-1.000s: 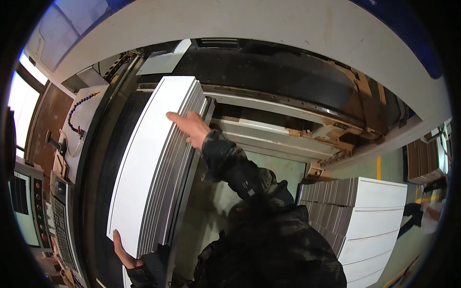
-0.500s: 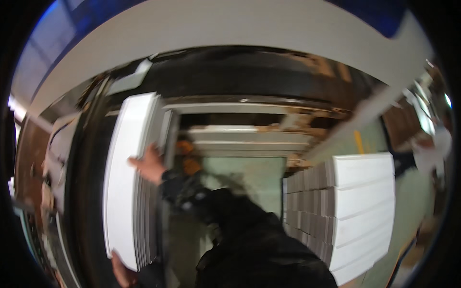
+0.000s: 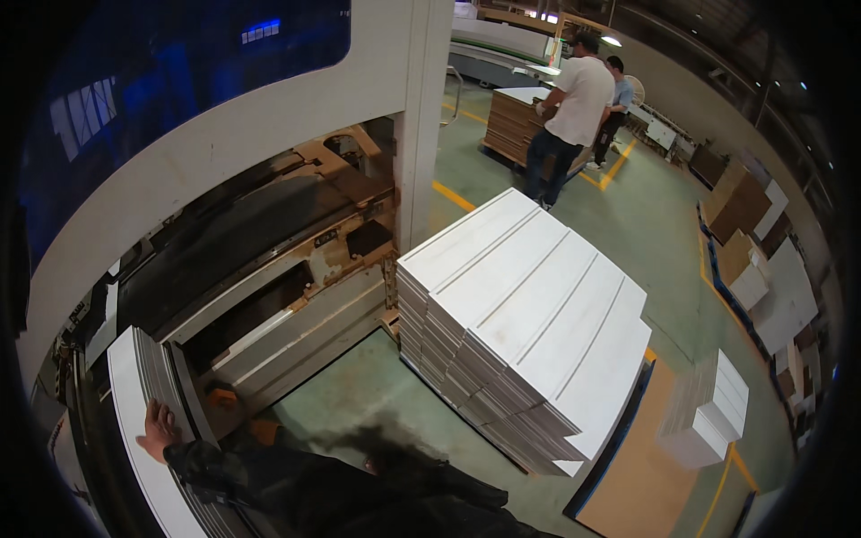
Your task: The person is seen operating a woodworking machine, feeding white wood panels into it, and then using a utility knife to trim or mark them.
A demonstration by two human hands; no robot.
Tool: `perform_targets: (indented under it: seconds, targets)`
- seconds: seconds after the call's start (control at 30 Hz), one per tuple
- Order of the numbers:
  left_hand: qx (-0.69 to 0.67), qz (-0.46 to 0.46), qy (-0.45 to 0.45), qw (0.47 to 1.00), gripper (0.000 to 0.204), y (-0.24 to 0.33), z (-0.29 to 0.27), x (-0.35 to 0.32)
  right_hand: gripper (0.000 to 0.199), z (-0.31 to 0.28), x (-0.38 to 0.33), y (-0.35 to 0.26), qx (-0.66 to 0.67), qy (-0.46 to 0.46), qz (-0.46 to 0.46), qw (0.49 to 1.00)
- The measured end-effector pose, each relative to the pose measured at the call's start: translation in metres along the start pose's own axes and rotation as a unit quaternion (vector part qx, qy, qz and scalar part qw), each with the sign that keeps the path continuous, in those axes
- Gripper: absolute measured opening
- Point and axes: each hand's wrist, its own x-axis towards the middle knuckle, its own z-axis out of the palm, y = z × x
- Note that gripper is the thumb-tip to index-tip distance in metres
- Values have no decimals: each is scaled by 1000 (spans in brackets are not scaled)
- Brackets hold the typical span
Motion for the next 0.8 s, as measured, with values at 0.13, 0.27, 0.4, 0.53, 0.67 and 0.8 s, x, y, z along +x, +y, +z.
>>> perform_targets:
  seconds: [0.13,0.27,0.4,0.53,0.67,0.8]
  targets:
    - [-26,28,-81,996,60,-1,-5,-16,113,-14,24,19,25,92,19,995]
    - [-25,38,-111,993,56,0,-27,-35,106,-4,25,10,38,83,48,995]
    - [7,15,-72,997,53,-21,-58,-57,103,77,7,-14,46,10,19,999]
    - [12,31,-156,987,49,-36,11,-43,105,3,142,100,-51,269,9,962]
    - [26,11,-41,999,49,-138,-15,-16,106,54,123,103,14,99,-98,990]
    - [25,-47,95,994,43,-144,-41,-29,115,39,40,57,222,0,-125,967]
